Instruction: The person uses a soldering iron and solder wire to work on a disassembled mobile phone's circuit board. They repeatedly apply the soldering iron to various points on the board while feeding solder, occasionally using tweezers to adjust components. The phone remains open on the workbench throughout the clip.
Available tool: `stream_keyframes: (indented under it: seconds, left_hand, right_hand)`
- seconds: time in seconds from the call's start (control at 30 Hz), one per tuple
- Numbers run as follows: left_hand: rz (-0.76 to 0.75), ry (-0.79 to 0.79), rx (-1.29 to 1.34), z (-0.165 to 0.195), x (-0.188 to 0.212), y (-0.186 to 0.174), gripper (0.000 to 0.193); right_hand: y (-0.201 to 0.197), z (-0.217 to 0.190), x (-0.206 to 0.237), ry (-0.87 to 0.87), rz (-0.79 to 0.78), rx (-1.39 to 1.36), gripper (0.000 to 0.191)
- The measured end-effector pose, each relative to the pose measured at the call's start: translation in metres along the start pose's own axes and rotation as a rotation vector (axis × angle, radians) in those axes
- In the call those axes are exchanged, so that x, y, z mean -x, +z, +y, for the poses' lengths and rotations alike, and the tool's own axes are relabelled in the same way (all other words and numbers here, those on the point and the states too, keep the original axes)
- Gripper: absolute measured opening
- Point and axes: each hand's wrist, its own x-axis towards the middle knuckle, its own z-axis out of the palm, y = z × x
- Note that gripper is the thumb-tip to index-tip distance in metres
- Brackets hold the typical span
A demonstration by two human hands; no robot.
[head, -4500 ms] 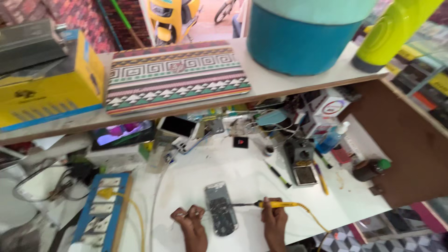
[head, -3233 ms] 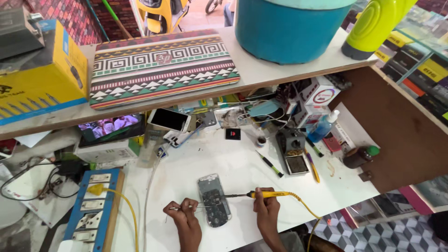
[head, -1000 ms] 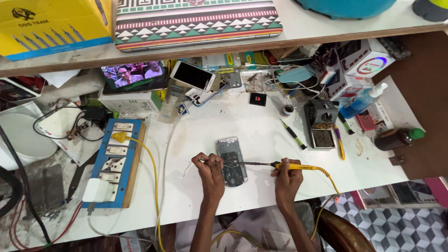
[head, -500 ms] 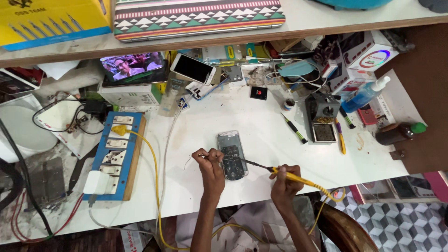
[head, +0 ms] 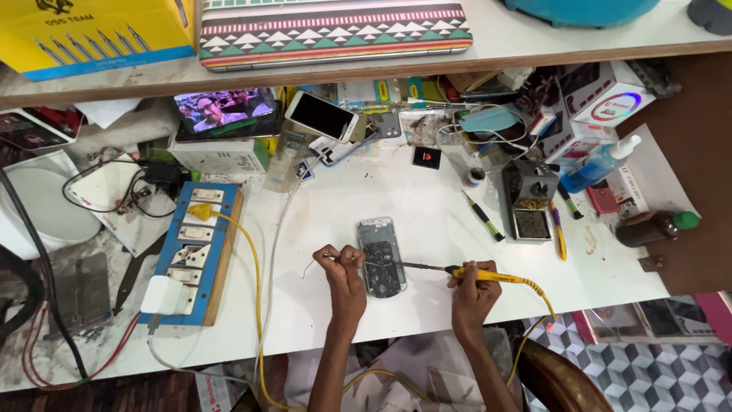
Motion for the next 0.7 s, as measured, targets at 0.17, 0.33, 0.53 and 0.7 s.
stream_keyframes:
  seconds: [0.17, 0.33, 0.53, 0.7]
  left_hand:
    - [0.010, -0.016, 0.031, 0.001, -0.002, 0.002, 0.015]
    - [0.024, -0.034, 0.043, -0.001, -0.001, 0.002, 0.014]
    - [0.000, -0.018, 0.120, -0.016, 0.000, 0.001, 0.013]
    - [0.010, 0.015, 0.172, -0.025, -0.006, 0.005, 0.018]
  right_hand:
    - [0.001, 0.000, -0.002, -0.015, 0.010, -0.024, 0.023]
    - [0.002, 0.002, -0.002, -0.003, 0.025, 0.017, 0.022]
    - [-0.003, 0.011, -0.006, 0.014, 0.024, 0.028, 0.022]
    - [0.002, 0.015, -0.015, -0.013, 0.010, 0.064, 0.023]
